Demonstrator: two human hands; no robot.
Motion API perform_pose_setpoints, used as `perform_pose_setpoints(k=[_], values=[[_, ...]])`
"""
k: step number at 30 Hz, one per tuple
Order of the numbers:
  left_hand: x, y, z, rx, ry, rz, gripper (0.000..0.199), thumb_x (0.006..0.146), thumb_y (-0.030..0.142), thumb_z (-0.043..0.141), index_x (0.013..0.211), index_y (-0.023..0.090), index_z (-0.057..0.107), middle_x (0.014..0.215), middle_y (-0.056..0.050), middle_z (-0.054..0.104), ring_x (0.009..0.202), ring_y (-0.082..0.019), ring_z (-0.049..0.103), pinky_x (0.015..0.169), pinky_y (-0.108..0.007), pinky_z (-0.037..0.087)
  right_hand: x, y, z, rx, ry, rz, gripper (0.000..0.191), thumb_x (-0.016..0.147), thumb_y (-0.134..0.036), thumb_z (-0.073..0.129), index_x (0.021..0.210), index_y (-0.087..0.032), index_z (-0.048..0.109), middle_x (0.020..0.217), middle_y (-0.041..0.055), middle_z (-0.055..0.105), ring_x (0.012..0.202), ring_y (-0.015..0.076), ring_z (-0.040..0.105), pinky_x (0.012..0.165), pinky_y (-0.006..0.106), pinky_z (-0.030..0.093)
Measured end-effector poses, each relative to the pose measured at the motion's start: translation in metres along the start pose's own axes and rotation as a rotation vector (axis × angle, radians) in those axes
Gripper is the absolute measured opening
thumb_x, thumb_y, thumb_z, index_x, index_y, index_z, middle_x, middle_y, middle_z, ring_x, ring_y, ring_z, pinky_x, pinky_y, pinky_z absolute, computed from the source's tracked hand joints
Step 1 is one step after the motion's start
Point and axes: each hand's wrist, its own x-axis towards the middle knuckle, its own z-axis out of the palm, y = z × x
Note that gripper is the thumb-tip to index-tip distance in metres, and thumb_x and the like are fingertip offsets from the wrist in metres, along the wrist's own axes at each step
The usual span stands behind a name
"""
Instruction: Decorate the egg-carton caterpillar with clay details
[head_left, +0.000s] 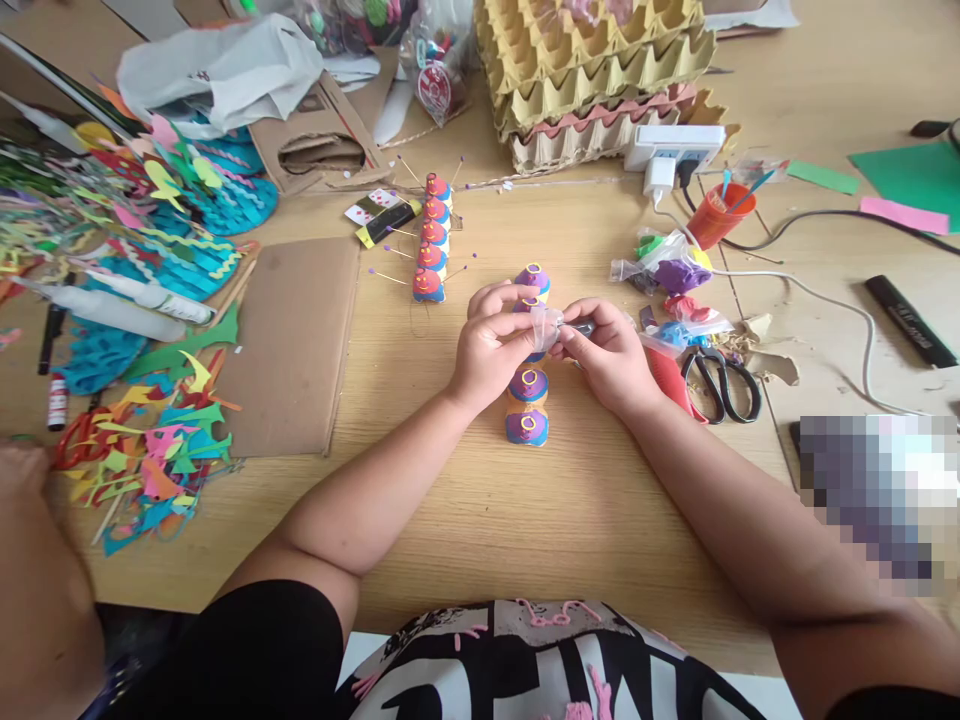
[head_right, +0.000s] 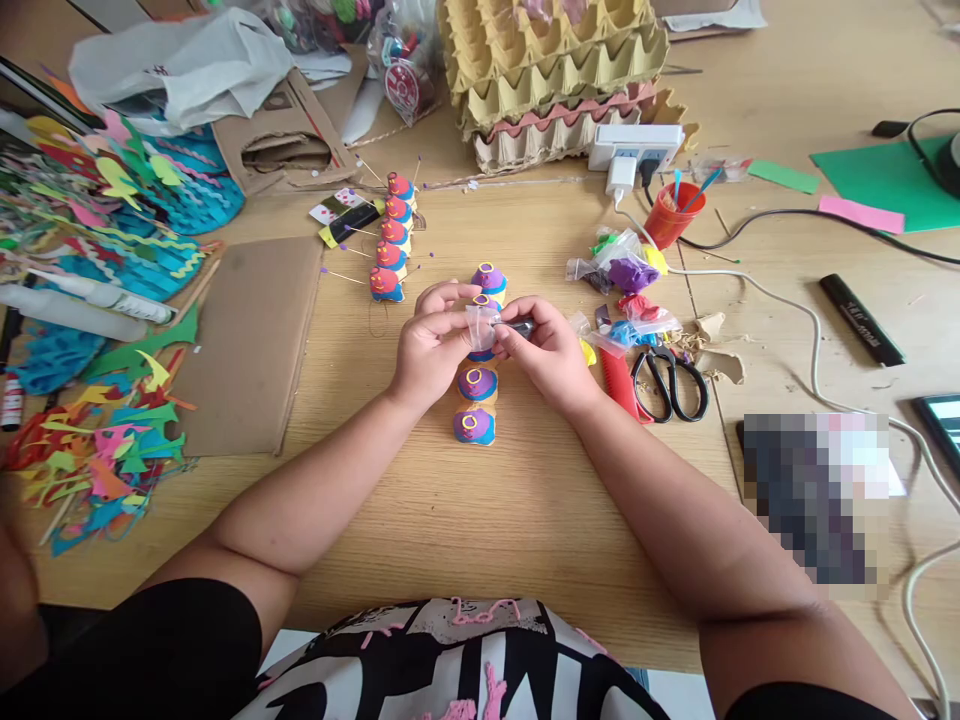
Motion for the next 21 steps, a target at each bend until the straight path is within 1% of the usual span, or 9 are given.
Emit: perform_pose_setpoints(k=[7, 11, 13, 15, 17, 19, 21], values=[[0.001, 0.001, 0.000, 0.003, -0.002, -0.010, 0.016, 0.096, 0.046, 0.077, 0.096, 0.032, 0.085, 0.126, -0.004, 0.076, 0.136, -0.023, 0.060, 0.127, -0.050, 0.045, -0.001, 0.002, 0.001, -0.063, -0.004, -0.047, 0.039, 0.083, -0.053, 0.088, 0.095, -0.025, 0.064, 0.078, -0.0036, 0.068, 0.067, 0.0097, 0.067, 0.065, 0.025, 0.060], [0.001, 0.005, 0.001, 0.007, 0.001, -0.013, 0.022, 0.096, 0.050, 0.076, 0.095, 0.030, 0.084, 0.121, -0.006, 0.076, 0.134, -0.023, 0.061, 0.128, -0.050, 0.043, -0.002, 0.002, 0.001, -0.148, 0.027, -0.089, 0.042, 0.083, -0.056, 0.087, 0.093, -0.024, 0.062, 0.076, -0.0040, 0.065, 0.062, 0.0092, 0.063, 0.061, 0.025, 0.055], [0.001, 0.007, 0.002, -0.032, 0.024, -0.040, 0.028, 0.095, 0.054, 0.074, 0.094, 0.028, 0.083, 0.119, -0.006, 0.076, 0.133, -0.023, 0.062, 0.128, -0.049, 0.044, -0.002, 0.002, 0.000, -0.200, 0.106, -0.120, 0.042, 0.084, -0.056, 0.086, 0.089, -0.024, 0.060, 0.072, -0.0049, 0.062, 0.059, 0.0085, 0.059, 0.057, 0.024, 0.051], [0.001, 0.007, 0.003, -0.122, 0.057, -0.112, 0.032, 0.094, 0.058, 0.074, 0.095, 0.027, 0.083, 0.120, -0.007, 0.074, 0.131, -0.023, 0.065, 0.124, -0.047, 0.049, -0.001, 0.002, -0.003, -0.212, 0.252, -0.146, 0.040, 0.087, -0.055, 0.083, 0.088, -0.025, 0.057, 0.070, -0.0057, 0.060, 0.057, 0.0081, 0.056, 0.055, 0.023, 0.048], [0.002, 0.006, 0.004, -0.216, 0.088, -0.202, 0.037, 0.092, 0.061, 0.076, 0.097, 0.025, 0.083, 0.124, -0.008, 0.072, 0.129, -0.023, 0.067, 0.117, -0.044, 0.055, 0.002, 0.002, -0.006, -0.179, 0.382, -0.153, 0.037, 0.089, -0.053, 0.081, 0.091, -0.027, 0.055, 0.073, -0.0058, 0.059, 0.058, 0.0082, 0.057, 0.055, 0.023, 0.049], [0.002, 0.007, 0.004, -0.262, 0.098, -0.255, 0.041, 0.091, 0.063, 0.076, 0.099, 0.024, 0.083, 0.125, -0.008, 0.071, 0.128, -0.023, 0.068, 0.114, -0.042, 0.057, 0.004, 0.003, -0.009, -0.151, 0.416, -0.141, 0.034, 0.091, -0.052, 0.080, 0.097, -0.028, 0.055, 0.079, -0.0051, 0.060, 0.061, 0.0083, 0.060, 0.058, 0.022, 0.052], [0.003, 0.008, 0.004, -0.269, 0.095, -0.267, 0.043, 0.090, 0.065, 0.076, 0.100, 0.024, 0.083, 0.123, -0.008, 0.073, 0.129, -0.023, 0.069, 0.115, -0.041, 0.057, 0.005, 0.005, -0.009, -0.145, 0.375, -0.125, 0.034, 0.091, -0.053, 0.078, 0.101, -0.029, 0.056, 0.085, -0.0042, 0.061, 0.063, 0.0082, 0.061, 0.059, 0.022, 0.054]])
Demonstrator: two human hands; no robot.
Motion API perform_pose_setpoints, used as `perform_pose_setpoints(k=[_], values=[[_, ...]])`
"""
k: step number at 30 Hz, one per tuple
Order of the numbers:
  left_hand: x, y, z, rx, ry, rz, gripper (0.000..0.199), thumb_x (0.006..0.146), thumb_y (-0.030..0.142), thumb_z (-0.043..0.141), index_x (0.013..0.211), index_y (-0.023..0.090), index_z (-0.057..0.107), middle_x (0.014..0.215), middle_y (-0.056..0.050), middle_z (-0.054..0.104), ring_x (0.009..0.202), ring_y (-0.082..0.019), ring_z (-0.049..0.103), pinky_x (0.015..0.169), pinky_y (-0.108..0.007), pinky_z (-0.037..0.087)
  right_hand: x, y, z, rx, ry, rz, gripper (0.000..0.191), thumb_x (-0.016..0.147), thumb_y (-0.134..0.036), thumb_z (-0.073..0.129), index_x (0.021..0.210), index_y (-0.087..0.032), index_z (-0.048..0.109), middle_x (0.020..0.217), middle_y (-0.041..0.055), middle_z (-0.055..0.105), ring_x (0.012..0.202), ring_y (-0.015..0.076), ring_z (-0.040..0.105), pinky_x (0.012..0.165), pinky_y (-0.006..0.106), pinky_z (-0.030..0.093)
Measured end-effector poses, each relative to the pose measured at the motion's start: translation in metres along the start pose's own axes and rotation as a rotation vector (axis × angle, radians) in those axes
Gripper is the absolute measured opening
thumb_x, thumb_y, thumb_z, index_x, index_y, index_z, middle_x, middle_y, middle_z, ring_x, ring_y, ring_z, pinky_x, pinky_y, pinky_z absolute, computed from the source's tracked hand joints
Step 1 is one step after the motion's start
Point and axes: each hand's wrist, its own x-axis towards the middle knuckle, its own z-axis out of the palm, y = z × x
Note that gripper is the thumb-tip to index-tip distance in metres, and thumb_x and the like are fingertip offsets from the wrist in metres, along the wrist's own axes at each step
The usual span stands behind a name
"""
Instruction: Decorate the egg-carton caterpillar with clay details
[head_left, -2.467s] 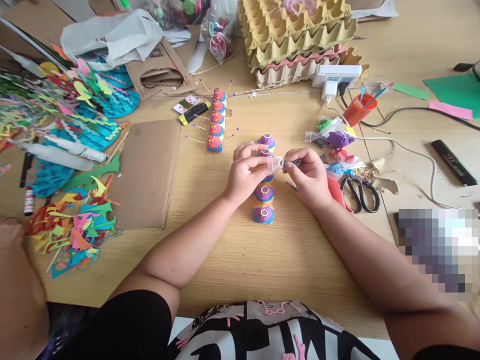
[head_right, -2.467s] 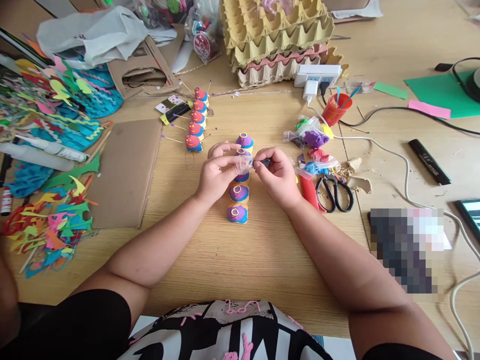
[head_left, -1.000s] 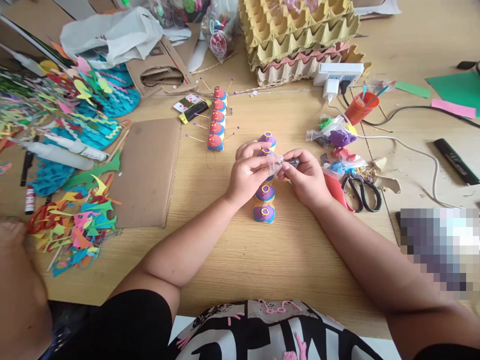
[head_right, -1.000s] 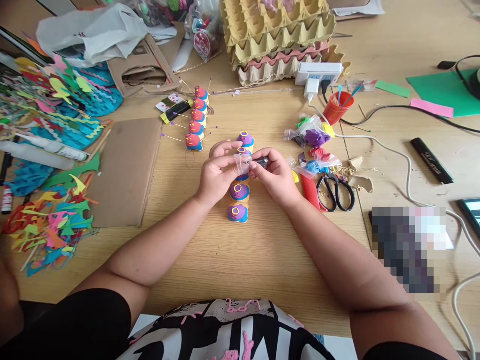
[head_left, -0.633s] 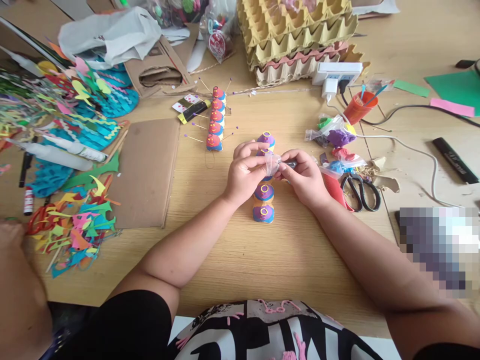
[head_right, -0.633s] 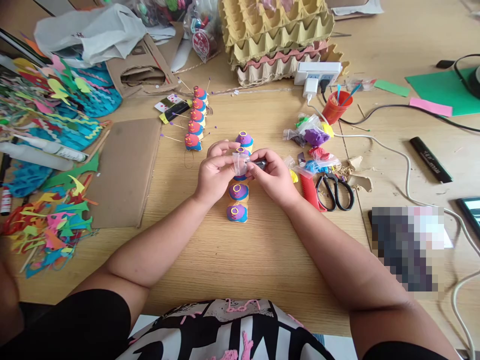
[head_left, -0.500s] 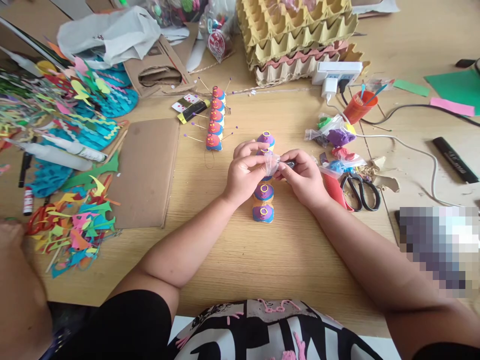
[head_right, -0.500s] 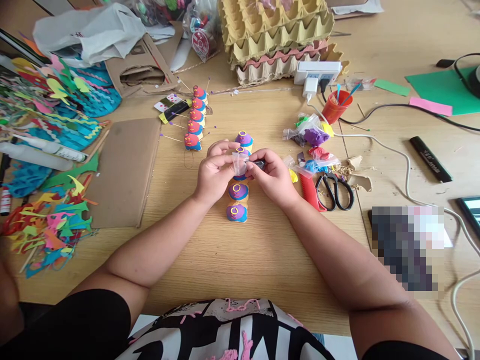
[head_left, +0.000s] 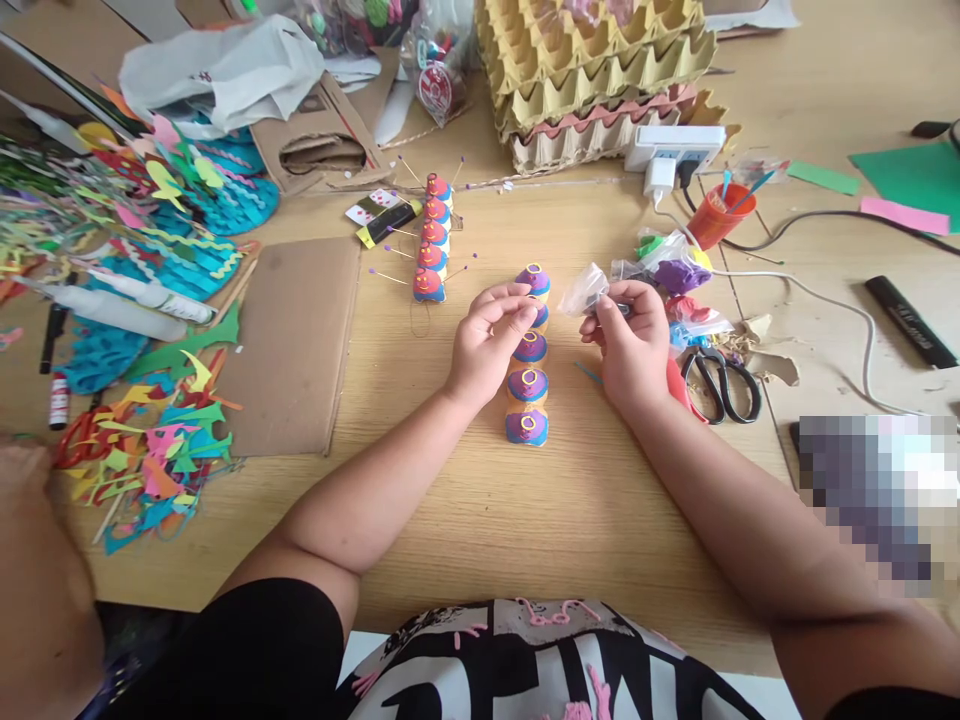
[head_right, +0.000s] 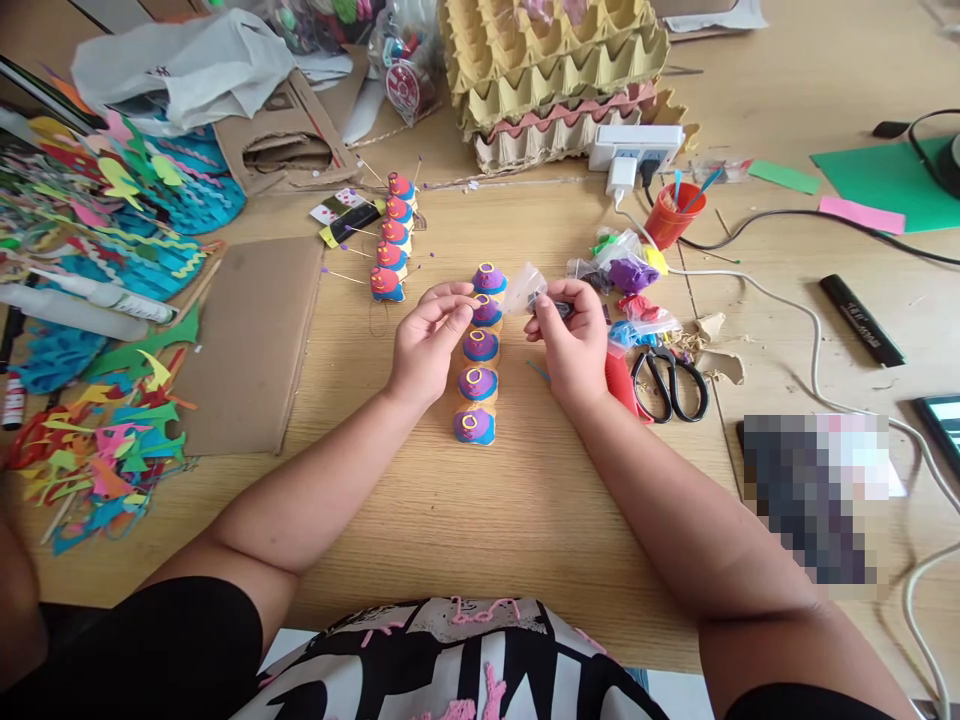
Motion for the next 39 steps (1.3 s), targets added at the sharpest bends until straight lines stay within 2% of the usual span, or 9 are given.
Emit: perform_pose_setpoints(k=[5, 11, 16, 19, 25, 29, 33, 37, 39], values=[[0.000, 0.004, 0.000, -0.018, -0.021, 0.017, 0.040, 0.092, 0.065, 0.073, 0.100, 0.027, 0.081, 0.121, -0.007, 0.074, 0.126, -0.021, 0.070, 0.111, -0.039, 0.059, -0.005, 0.001, 0.003, 0.045, -0.126, 0.022, 0.041, 0.085, -0.058, 0.084, 0.101, -0.028, 0.061, 0.089, -0.0030, 0.065, 0.067, 0.0086, 0.065, 0.065, 0.024, 0.059], [-0.001, 0.005, -0.001, 0.026, -0.076, 0.114, 0.029, 0.096, 0.055, 0.074, 0.103, 0.027, 0.079, 0.122, -0.006, 0.074, 0.126, -0.021, 0.069, 0.115, -0.040, 0.054, -0.006, -0.002, 0.004, 0.102, -0.154, 0.046, 0.045, 0.079, -0.058, 0.090, 0.099, -0.027, 0.064, 0.090, -0.0033, 0.067, 0.067, 0.0080, 0.066, 0.065, 0.024, 0.061], [-0.001, 0.008, -0.002, 0.111, -0.091, 0.159, 0.036, 0.094, 0.061, 0.073, 0.106, 0.027, 0.078, 0.120, -0.007, 0.075, 0.124, -0.022, 0.069, 0.115, -0.042, 0.052, -0.007, -0.004, 0.005, 0.085, -0.219, 0.052, 0.045, 0.080, -0.058, 0.088, 0.104, -0.027, 0.065, 0.092, -0.0022, 0.069, 0.068, 0.0090, 0.067, 0.065, 0.024, 0.062], [-0.001, 0.009, -0.001, 0.122, -0.099, 0.146, 0.040, 0.092, 0.065, 0.073, 0.099, 0.025, 0.076, 0.112, -0.007, 0.076, 0.116, -0.022, 0.070, 0.106, -0.039, 0.055, -0.009, -0.006, 0.006, 0.082, -0.245, 0.073, 0.046, 0.078, -0.058, 0.090, 0.106, -0.027, 0.069, 0.098, -0.0002, 0.073, 0.069, 0.0098, 0.068, 0.066, 0.026, 0.063], [-0.004, 0.011, 0.002, 0.009, -0.122, 0.020, 0.042, 0.089, 0.065, 0.077, 0.087, 0.024, 0.072, 0.082, 0.000, 0.071, 0.074, -0.013, 0.062, 0.073, -0.028, 0.051, -0.009, -0.007, 0.006, 0.108, -0.284, 0.071, 0.042, 0.079, -0.057, 0.090, 0.105, -0.027, 0.073, 0.093, -0.0003, 0.073, 0.071, 0.0112, 0.067, 0.069, 0.029, 0.063], [-0.006, 0.014, 0.003, 0.031, -0.081, 0.030, 0.040, 0.088, 0.063, 0.079, 0.084, 0.024, 0.072, 0.075, 0.002, 0.068, 0.069, -0.011, 0.057, 0.067, -0.027, 0.047, -0.009, -0.006, 0.004, 0.110, -0.307, 0.074, 0.044, 0.076, -0.060, 0.090, 0.097, -0.026, 0.070, 0.086, -0.0023, 0.069, 0.068, 0.0106, 0.062, 0.066, 0.028, 0.058], [-0.007, 0.020, 0.004, 0.021, -0.132, 0.063, 0.041, 0.087, 0.063, 0.081, 0.084, 0.023, 0.071, 0.074, 0.003, 0.067, 0.064, -0.010, 0.053, 0.061, -0.026, 0.045, -0.008, -0.007, 0.004, 0.064, -0.300, 0.029, 0.045, 0.079, -0.065, 0.086, 0.084, -0.025, 0.067, 0.076, -0.0036, 0.064, 0.068, 0.0108, 0.057, 0.066, 0.027, 0.052], [-0.009, 0.022, 0.005, 0.003, -0.195, 0.081, 0.038, 0.089, 0.059, 0.080, 0.085, 0.023, 0.070, 0.070, 0.004, 0.062, 0.060, -0.009, 0.051, 0.056, -0.024, 0.041, -0.007, -0.009, 0.004, 0.001, -0.297, 0.008, 0.041, 0.079, -0.064, 0.087, 0.086, -0.025, 0.073, 0.083, -0.0010, 0.071, 0.076, 0.0142, 0.062, 0.074, 0.031, 0.055], [-0.009, 0.020, 0.006, -0.033, -0.204, 0.080, 0.036, 0.091, 0.058, 0.079, 0.092, 0.024, 0.070, 0.074, 0.004, 0.064, 0.063, -0.008, 0.055, 0.058, -0.023, 0.044, -0.007, -0.010, 0.004, -0.015, -0.298, 0.009, 0.039, 0.080, -0.062, 0.087, 0.085, -0.025, 0.075, 0.085, -0.0002, 0.072, 0.078, 0.0149, 0.063, 0.075, 0.032, 0.056]])
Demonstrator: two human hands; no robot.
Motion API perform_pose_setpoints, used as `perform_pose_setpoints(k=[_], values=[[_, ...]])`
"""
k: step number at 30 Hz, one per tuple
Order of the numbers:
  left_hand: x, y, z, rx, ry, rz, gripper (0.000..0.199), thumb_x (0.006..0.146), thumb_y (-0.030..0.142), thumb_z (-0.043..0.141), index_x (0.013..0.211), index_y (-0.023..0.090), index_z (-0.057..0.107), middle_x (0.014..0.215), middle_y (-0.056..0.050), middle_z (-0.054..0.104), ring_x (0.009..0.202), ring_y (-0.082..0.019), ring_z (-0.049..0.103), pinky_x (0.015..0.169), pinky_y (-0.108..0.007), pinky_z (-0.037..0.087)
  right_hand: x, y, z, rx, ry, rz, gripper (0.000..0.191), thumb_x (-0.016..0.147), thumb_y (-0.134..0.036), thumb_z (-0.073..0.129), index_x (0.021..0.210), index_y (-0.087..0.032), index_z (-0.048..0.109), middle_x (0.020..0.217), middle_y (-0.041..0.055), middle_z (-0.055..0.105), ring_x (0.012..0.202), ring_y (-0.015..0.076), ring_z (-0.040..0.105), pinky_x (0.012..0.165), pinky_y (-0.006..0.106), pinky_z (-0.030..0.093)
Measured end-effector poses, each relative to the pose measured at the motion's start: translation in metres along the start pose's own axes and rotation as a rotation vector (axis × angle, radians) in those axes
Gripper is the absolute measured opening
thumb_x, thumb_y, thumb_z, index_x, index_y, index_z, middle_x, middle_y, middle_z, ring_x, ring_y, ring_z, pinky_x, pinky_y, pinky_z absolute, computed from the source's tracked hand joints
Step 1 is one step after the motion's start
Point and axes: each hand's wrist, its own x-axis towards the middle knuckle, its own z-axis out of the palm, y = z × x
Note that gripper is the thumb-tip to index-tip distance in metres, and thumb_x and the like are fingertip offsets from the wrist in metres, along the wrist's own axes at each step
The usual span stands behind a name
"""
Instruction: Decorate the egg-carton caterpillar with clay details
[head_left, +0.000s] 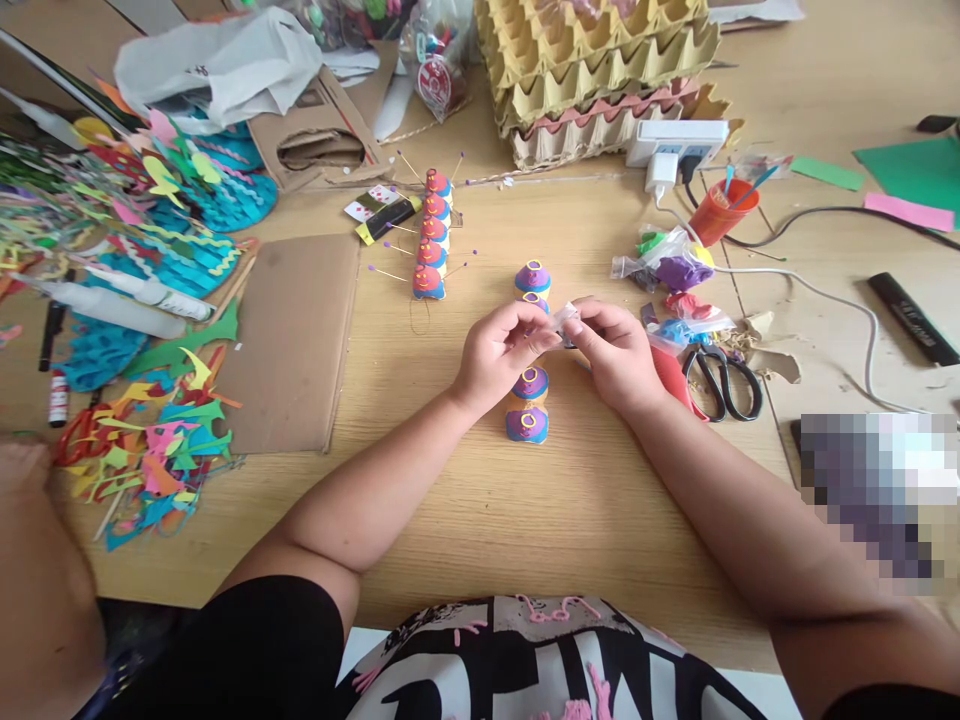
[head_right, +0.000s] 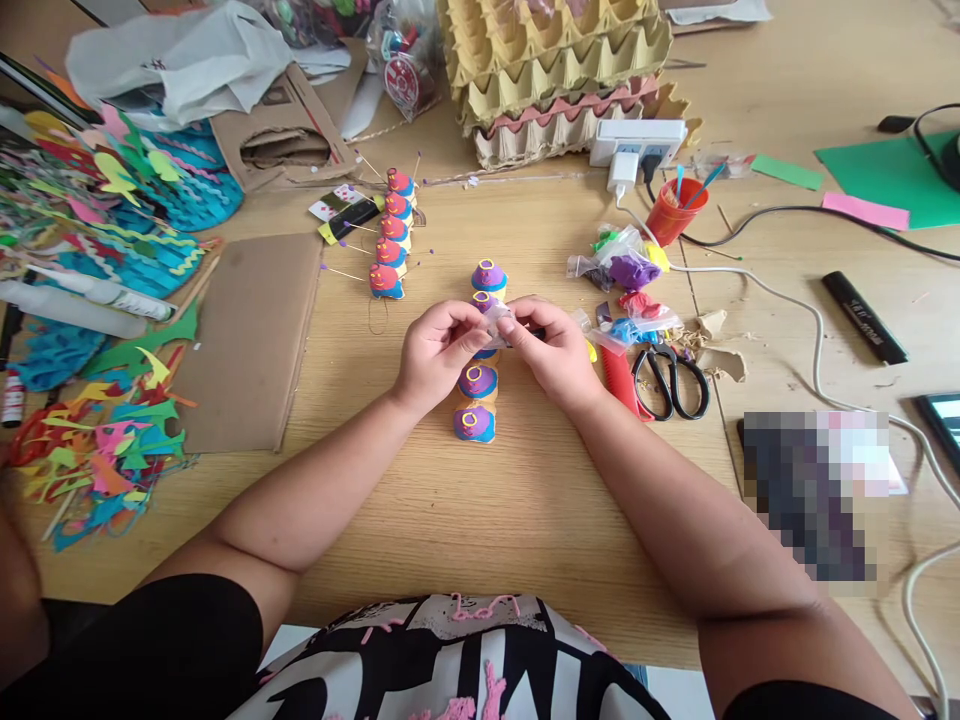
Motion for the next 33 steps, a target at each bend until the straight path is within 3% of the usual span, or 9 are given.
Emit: perform_pose_setpoints(k=[5, 13, 19, 22, 25, 30, 33], values=[[-0.001, -0.006, 0.002, 0.007, 0.029, -0.034, 0.045, 0.089, 0.061, 0.080, 0.116, 0.027, 0.068, 0.080, 0.003, 0.070, 0.068, -0.010, 0.061, 0.066, -0.025, 0.050, 0.000, -0.002, -0.002, -0.074, 0.046, -0.018, 0.037, 0.082, -0.060, 0.085, 0.081, -0.025, 0.075, 0.086, 0.0005, 0.070, 0.077, 0.0141, 0.060, 0.074, 0.031, 0.053], [0.000, -0.006, 0.001, 0.003, 0.020, -0.057, 0.043, 0.092, 0.058, 0.078, 0.120, 0.028, 0.066, 0.080, 0.003, 0.071, 0.071, -0.012, 0.066, 0.069, -0.026, 0.053, -0.001, -0.003, -0.004, -0.281, 0.051, -0.176, 0.031, 0.093, -0.057, 0.076, 0.085, -0.027, 0.074, 0.094, 0.0046, 0.068, 0.087, 0.0194, 0.062, 0.081, 0.037, 0.054], [0.003, -0.012, -0.001, 0.020, 0.121, -0.023, 0.039, 0.095, 0.060, 0.073, 0.115, 0.026, 0.071, 0.098, -0.001, 0.078, 0.088, -0.013, 0.073, 0.083, -0.028, 0.058, 0.002, 0.000, -0.015, -0.679, 0.237, -0.359, 0.022, 0.102, -0.043, 0.062, 0.090, -0.026, 0.069, 0.105, 0.0101, 0.068, 0.107, 0.0293, 0.063, 0.107, 0.056, 0.051], [0.004, -0.016, -0.002, 0.009, 0.183, -0.056, 0.040, 0.094, 0.063, 0.073, 0.104, 0.024, 0.075, 0.099, -0.002, 0.078, 0.088, -0.012, 0.072, 0.083, -0.026, 0.057, 0.005, 0.008, -0.023, -0.907, 0.306, -0.334, 0.016, 0.101, -0.034, 0.060, 0.092, -0.025, 0.068, 0.122, 0.0141, 0.067, 0.125, 0.0352, 0.059, 0.117, 0.066, 0.042], [0.004, -0.018, -0.002, -0.019, 0.180, -0.089, 0.040, 0.092, 0.063, 0.075, 0.100, 0.025, 0.076, 0.096, 0.000, 0.078, 0.082, -0.010, 0.067, 0.079, -0.024, 0.054, 0.006, 0.015, -0.025, -1.073, 0.273, -0.282, 0.013, 0.098, -0.026, 0.057, 0.100, -0.025, 0.070, 0.139, 0.0150, 0.063, 0.142, 0.0391, 0.050, 0.123, 0.072, 0.034], [0.003, -0.015, -0.004, -0.019, 0.106, -0.100, 0.031, 0.098, 0.056, 0.071, 0.104, 0.026, 0.078, 0.107, -0.002, 0.077, 0.096, -0.012, 0.068, 0.088, -0.025, 0.054, 0.000, 0.014, -0.019, -1.222, 0.202, -0.267, 0.050, 0.094, -0.019, 0.055, 0.143, -0.026, 0.060, 0.160, 0.0158, 0.049, 0.160, 0.0412, 0.033, 0.129, 0.078, 0.019], [0.003, -0.011, -0.005, -0.023, 0.071, -0.118, 0.033, 0.101, 0.056, 0.066, 0.105, 0.026, 0.078, 0.110, -0.003, 0.077, 0.107, -0.016, 0.071, 0.098, -0.029, 0.055, -0.004, 0.008, -0.013, -1.217, 0.135, -0.345, 0.055, 0.096, -0.022, 0.054, 0.150, -0.030, 0.055, 0.162, 0.0134, 0.047, 0.161, 0.0401, 0.032, 0.131, 0.077, 0.016]])
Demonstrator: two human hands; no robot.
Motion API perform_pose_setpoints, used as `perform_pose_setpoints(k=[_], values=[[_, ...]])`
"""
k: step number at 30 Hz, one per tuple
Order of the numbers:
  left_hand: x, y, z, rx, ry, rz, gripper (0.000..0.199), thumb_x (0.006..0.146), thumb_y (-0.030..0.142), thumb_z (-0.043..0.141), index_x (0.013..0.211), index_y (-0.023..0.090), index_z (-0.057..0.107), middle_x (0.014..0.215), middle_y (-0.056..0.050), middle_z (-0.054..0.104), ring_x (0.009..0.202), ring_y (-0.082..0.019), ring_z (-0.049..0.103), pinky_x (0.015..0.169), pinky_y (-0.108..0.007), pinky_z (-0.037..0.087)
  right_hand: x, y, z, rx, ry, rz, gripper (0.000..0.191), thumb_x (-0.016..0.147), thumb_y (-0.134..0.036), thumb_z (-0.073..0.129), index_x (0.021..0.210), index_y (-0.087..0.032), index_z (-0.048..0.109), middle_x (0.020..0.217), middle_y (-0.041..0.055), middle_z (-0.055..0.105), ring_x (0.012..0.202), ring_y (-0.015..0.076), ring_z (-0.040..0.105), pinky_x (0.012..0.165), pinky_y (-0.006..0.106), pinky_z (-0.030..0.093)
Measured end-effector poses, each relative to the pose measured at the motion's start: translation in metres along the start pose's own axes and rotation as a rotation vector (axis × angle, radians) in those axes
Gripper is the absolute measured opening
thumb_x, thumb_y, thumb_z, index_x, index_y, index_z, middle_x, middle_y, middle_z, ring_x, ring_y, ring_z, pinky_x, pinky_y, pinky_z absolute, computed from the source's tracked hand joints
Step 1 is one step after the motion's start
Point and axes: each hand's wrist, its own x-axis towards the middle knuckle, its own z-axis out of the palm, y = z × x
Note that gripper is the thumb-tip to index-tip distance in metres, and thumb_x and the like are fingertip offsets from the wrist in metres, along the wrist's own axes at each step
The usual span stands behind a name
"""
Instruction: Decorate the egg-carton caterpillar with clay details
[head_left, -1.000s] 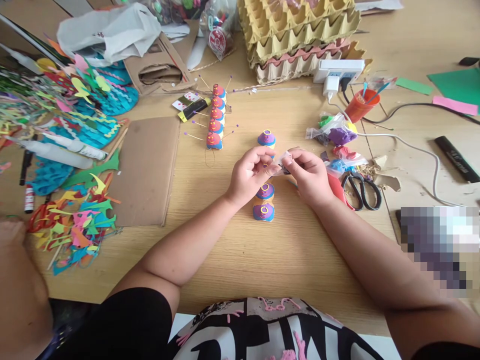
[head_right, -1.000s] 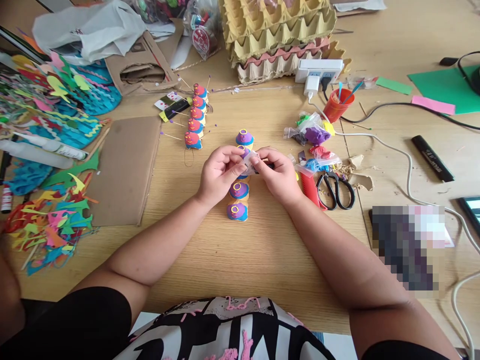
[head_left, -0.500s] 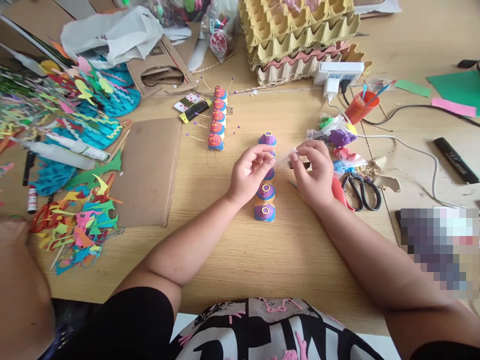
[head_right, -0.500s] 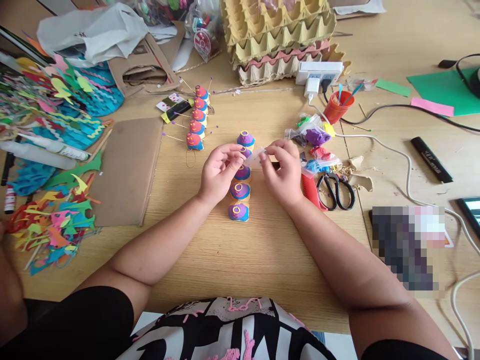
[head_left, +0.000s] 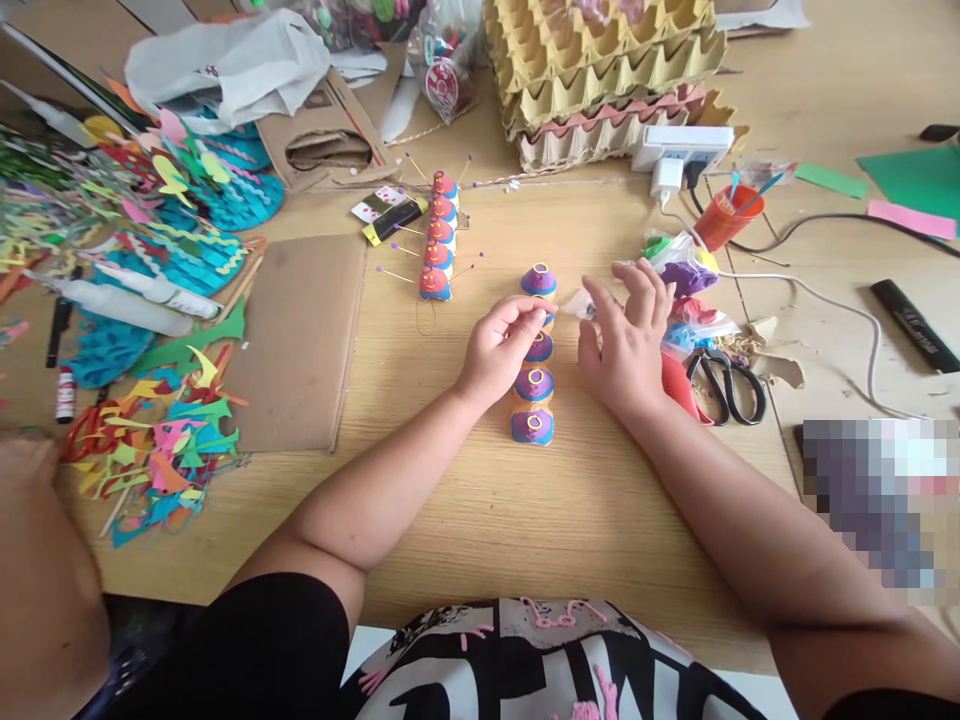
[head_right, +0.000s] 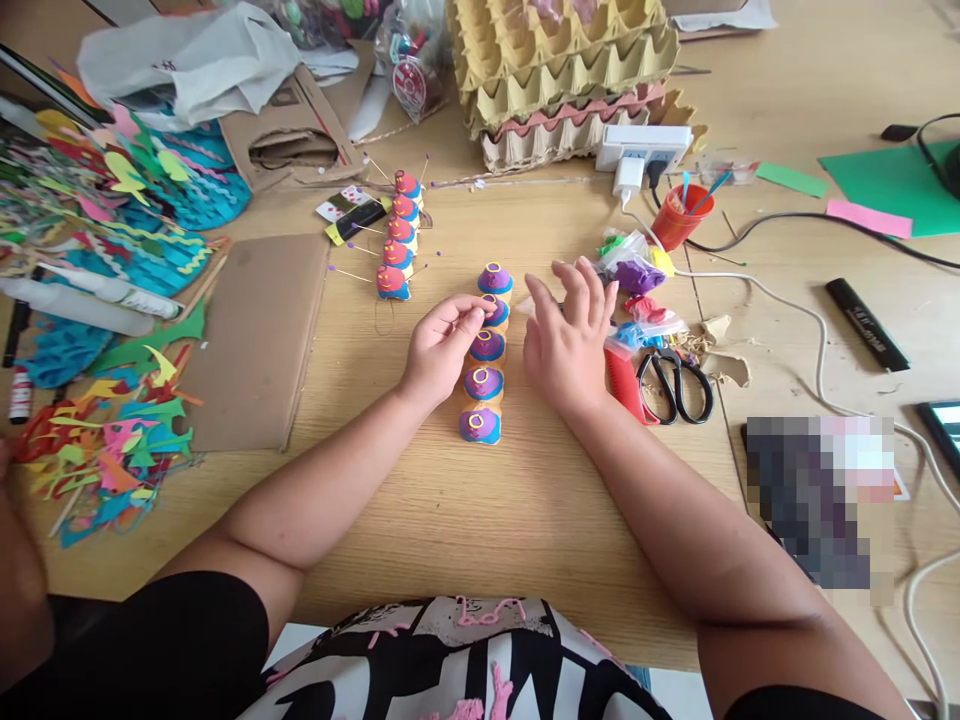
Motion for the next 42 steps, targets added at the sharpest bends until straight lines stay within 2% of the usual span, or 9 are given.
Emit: perform_pose_setpoints(k=[4, 15, 19, 24, 28, 31, 34, 37, 42], values=[[0.000, 0.003, 0.001, -0.021, 0.008, -0.019, 0.036, 0.101, 0.059, 0.064, 0.104, 0.026, 0.078, 0.110, -0.004, 0.080, 0.111, -0.017, 0.073, 0.105, -0.032, 0.056, -0.001, -0.006, -0.003, 0.075, 0.017, -0.101, 0.046, 0.101, -0.026, 0.051, 0.146, -0.035, 0.058, 0.159, 0.0098, 0.050, 0.159, 0.0389, 0.037, 0.130, 0.076, 0.020], [-0.003, 0.014, 0.002, 0.054, -0.063, 0.001, 0.044, 0.101, 0.063, 0.062, 0.090, 0.023, 0.077, 0.094, -0.003, 0.079, 0.086, -0.014, 0.070, 0.080, -0.028, 0.057, -0.001, -0.011, 0.001, 0.271, 0.107, -0.200, 0.029, 0.096, -0.044, 0.071, 0.124, -0.034, 0.069, 0.145, 0.0095, 0.057, 0.149, 0.0420, 0.048, 0.127, 0.075, 0.031], [-0.003, 0.017, 0.002, 0.201, -0.080, 0.100, 0.047, 0.103, 0.063, 0.058, 0.086, 0.025, 0.079, 0.090, -0.005, 0.079, 0.092, -0.018, 0.070, 0.088, -0.035, 0.056, 0.000, -0.010, 0.000, 0.345, 0.128, -0.204, 0.016, 0.096, -0.040, 0.073, 0.110, -0.034, 0.072, 0.138, 0.0078, 0.060, 0.144, 0.0401, 0.052, 0.127, 0.075, 0.032], [-0.003, 0.018, 0.001, 0.254, -0.031, 0.167, 0.056, 0.107, 0.063, 0.048, 0.081, 0.024, 0.078, 0.086, -0.005, 0.078, 0.094, -0.019, 0.070, 0.095, -0.037, 0.055, 0.001, -0.008, -0.002, 0.392, 0.168, -0.232, 0.010, 0.097, -0.031, 0.071, 0.105, -0.035, 0.075, 0.130, 0.0066, 0.065, 0.134, 0.0361, 0.058, 0.120, 0.068, 0.041], [-0.004, 0.016, 0.001, 0.242, 0.046, 0.121, 0.054, 0.109, 0.061, 0.045, 0.094, 0.025, 0.082, 0.094, -0.005, 0.080, 0.098, -0.018, 0.072, 0.098, -0.036, 0.055, 0.002, -0.007, -0.001, 0.384, 0.225, -0.225, 0.007, 0.101, -0.032, 0.065, 0.101, -0.029, 0.072, 0.117, 0.0079, 0.068, 0.116, 0.0302, 0.065, 0.106, 0.059, 0.049], [-0.001, 0.012, 0.001, 0.174, 0.152, 0.068, 0.054, 0.107, 0.064, 0.047, 0.097, 0.024, 0.082, 0.099, -0.005, 0.081, 0.096, -0.018, 0.073, 0.098, -0.035, 0.055, 0.003, -0.009, -0.002, 0.398, 0.228, -0.178, 0.019, 0.104, -0.037, 0.060, 0.091, -0.025, 0.066, 0.102, 0.0081, 0.068, 0.098, 0.0261, 0.065, 0.092, 0.049, 0.051], [0.002, 0.006, 0.000, 0.114, 0.236, 0.021, 0.057, 0.104, 0.070, 0.047, 0.097, 0.024, 0.080, 0.097, -0.005, 0.080, 0.092, -0.017, 0.073, 0.093, -0.033, 0.057, 0.002, -0.013, -0.006, 0.438, 0.148, -0.105, 0.036, 0.107, -0.042, 0.053, 0.076, -0.023, 0.055, 0.079, 0.0048, 0.062, 0.076, 0.0206, 0.059, 0.073, 0.039, 0.047], [0.004, 0.000, -0.002, 0.142, 0.270, 0.007, 0.061, 0.103, 0.075, 0.044, 0.101, 0.024, 0.077, 0.088, -0.003, 0.074, 0.089, -0.017, 0.071, 0.088, -0.032, 0.057, 0.001, -0.016, -0.007, 0.445, -0.047, -0.017, 0.043, 0.107, -0.046, 0.050, 0.070, -0.024, 0.048, 0.061, -0.0002, 0.052, 0.059, 0.0160, 0.048, 0.060, 0.034, 0.036], [0.002, -0.008, -0.003, 0.223, 0.249, 0.024, 0.060, 0.102, 0.077, 0.042, 0.116, 0.025, 0.069, 0.098, -0.004, 0.073, 0.089, -0.016, 0.070, 0.086, -0.031, 0.057, -0.001, -0.017, -0.002, 0.393, -0.202, -0.016, 0.034, 0.103, -0.047, 0.056, 0.078, -0.024, 0.055, 0.062, -0.0005, 0.057, 0.055, 0.0155, 0.048, 0.057, 0.032, 0.034]])
